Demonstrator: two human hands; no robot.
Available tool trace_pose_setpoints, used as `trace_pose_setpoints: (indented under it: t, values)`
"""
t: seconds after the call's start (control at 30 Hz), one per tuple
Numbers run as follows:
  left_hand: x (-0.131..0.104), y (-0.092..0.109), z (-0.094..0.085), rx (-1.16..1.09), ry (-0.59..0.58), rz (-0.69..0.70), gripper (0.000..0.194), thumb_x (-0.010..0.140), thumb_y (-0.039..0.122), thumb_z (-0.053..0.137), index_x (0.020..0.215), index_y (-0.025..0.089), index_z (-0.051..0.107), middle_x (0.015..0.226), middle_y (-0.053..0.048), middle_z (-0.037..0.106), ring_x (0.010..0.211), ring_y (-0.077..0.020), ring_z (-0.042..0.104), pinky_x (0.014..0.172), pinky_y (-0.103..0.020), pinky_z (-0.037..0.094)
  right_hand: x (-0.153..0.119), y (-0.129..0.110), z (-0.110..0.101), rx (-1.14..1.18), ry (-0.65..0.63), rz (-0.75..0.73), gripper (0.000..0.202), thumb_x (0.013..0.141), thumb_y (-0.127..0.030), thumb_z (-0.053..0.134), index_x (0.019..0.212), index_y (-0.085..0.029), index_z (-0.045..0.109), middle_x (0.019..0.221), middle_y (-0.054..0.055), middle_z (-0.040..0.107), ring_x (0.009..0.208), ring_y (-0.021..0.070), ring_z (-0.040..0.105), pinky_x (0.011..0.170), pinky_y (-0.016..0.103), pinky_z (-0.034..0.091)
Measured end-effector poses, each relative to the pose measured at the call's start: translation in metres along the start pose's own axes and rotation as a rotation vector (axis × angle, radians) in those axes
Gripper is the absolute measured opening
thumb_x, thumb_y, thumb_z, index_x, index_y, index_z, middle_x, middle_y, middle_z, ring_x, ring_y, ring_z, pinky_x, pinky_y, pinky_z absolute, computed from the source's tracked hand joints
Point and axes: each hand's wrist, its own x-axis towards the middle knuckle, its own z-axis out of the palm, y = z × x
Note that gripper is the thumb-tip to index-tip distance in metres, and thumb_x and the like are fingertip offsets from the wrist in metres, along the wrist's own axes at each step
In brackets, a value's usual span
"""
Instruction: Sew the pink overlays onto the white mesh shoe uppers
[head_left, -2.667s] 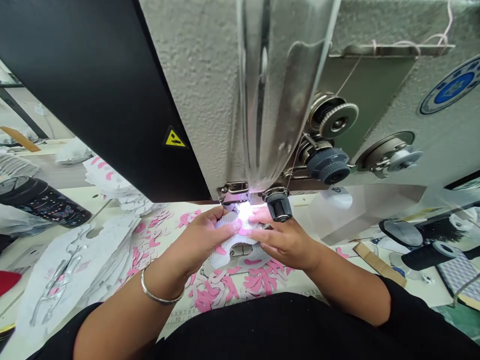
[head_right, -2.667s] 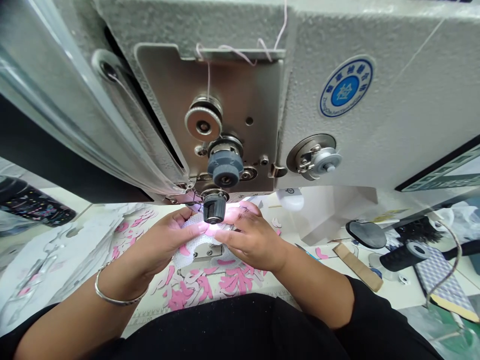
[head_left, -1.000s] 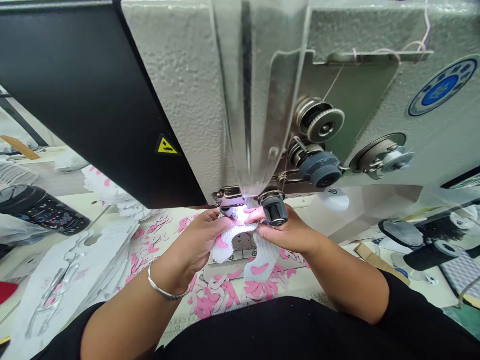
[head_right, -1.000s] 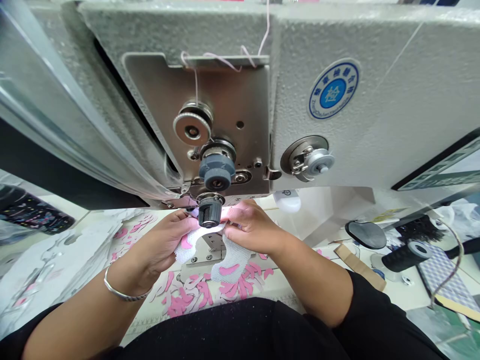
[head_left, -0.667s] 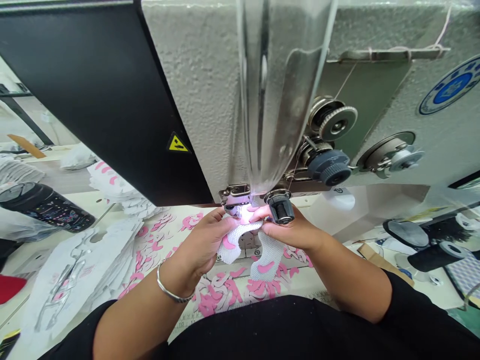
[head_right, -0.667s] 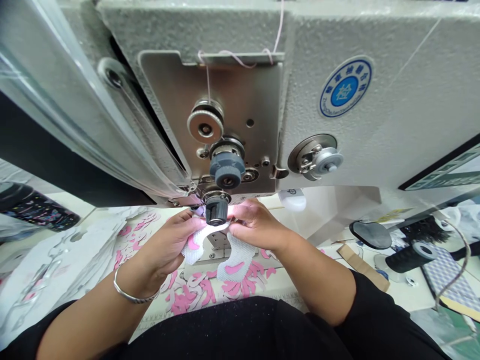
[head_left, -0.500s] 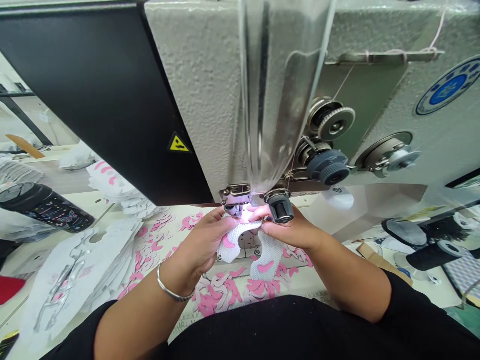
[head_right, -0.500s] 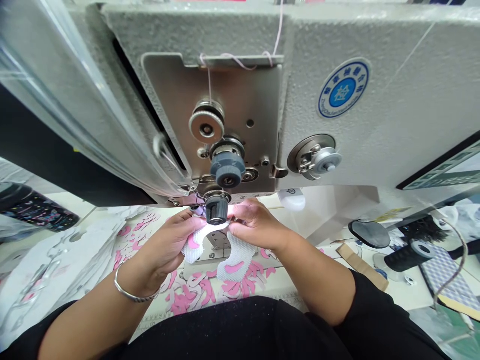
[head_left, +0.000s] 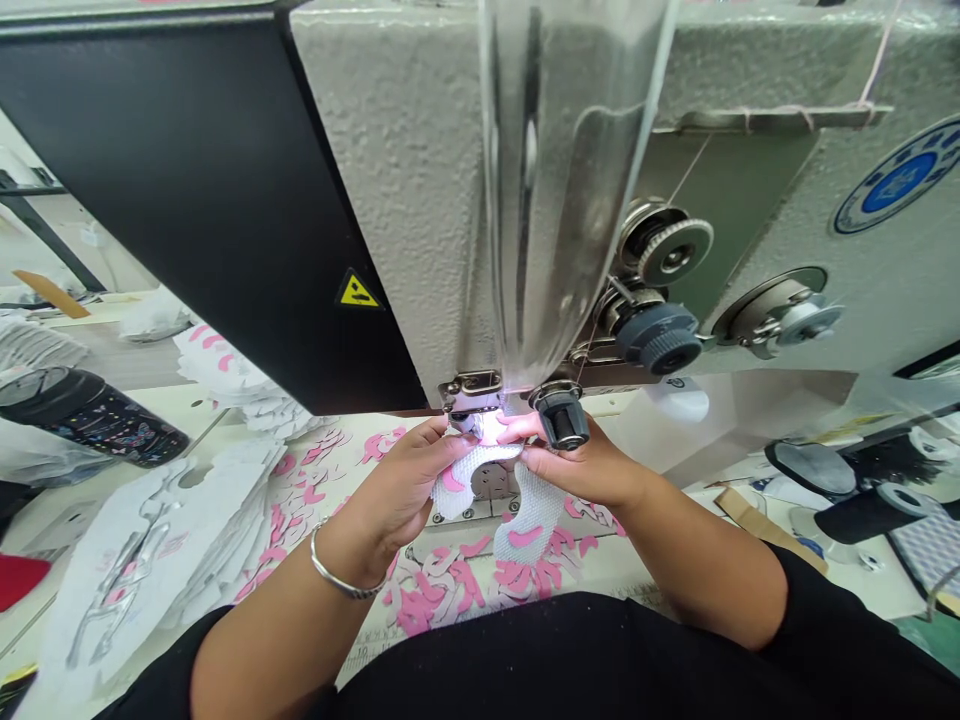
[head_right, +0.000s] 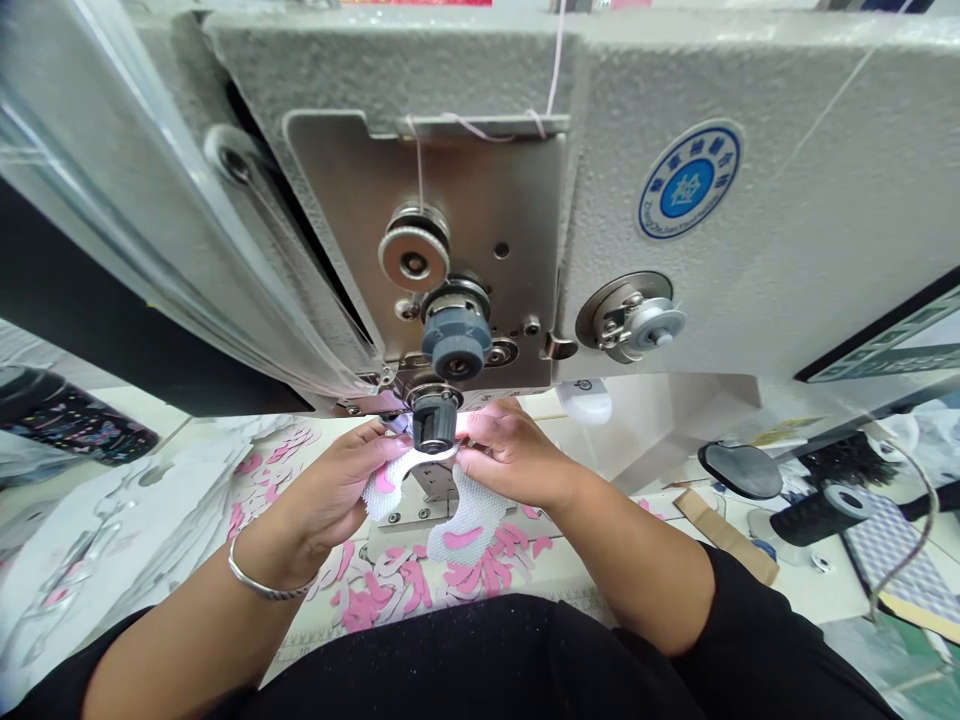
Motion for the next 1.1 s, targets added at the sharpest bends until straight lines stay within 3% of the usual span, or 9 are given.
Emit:
trace_pose_setpoints:
  t: [0.17,0.43,0.63,0.83,1.1]
  values:
    - [-0.004,0.002,-0.003,-0.030,-0.037,-0.014,0.017,0.076,0.022,0.078,0.091,0.018,0.071,0.075,-0.002,0.072,0.063,-0.0134,0.067,0.062,-0.024,0.055,-0.002,-0.002,0.004,0.023,0.066,-0.011,0.026,0.086,-0.015,0.051,0.103,-0.026,0.068,0.100,0.002,0.071,0.101,0.0201,0.066,0.092,0.037,0.050]
    - [-0.010,0.000,-0.011,-0.061,-0.067,-0.017,0.024,0.078,0.022,0.076,0.101,0.018,0.070,0.091,-0.007,0.075,0.079,-0.0184,0.071,0.075,-0.029,0.057,-0.004,-0.004,0.009,-0.189,0.098,-0.017,0.025,0.085,-0.016,0.056,0.103,-0.029,0.067,0.091,0.000,0.069,0.093,0.0209,0.065,0.090,0.039,0.049]
    - [-0.009,0.000,-0.018,-0.062,0.034,0.004,0.025,0.071,0.020,0.082,0.091,0.019,0.068,0.084,-0.004,0.073,0.068,-0.0138,0.067,0.066,-0.024,0.056,-0.007,-0.009,0.014,-0.276,0.152,-0.032,0.024,0.086,-0.015,0.053,0.101,-0.026,0.068,0.091,0.002,0.067,0.092,0.0220,0.063,0.091,0.041,0.048]
    - [-0.006,0.004,-0.019,-0.037,-0.012,0.043,0.015,0.078,0.026,0.077,0.086,0.017,0.068,0.069,0.001,0.067,0.058,-0.0080,0.061,0.056,-0.017,0.049,-0.010,-0.016,0.026,-0.339,0.272,-0.105,0.025,0.089,-0.017,0.049,0.105,-0.020,0.068,0.098,0.008,0.068,0.100,0.0242,0.061,0.096,0.044,0.047]
    - [-0.005,0.006,-0.021,0.009,0.099,0.116,0.021,0.074,0.030,0.081,0.074,0.017,0.064,0.065,0.005,0.056,0.055,-0.0054,0.048,0.053,-0.016,0.042,-0.019,-0.025,0.043,-0.544,0.332,-0.103,0.021,0.091,-0.017,0.052,0.104,-0.021,0.069,0.093,0.008,0.068,0.100,0.0259,0.062,0.092,0.044,0.047]
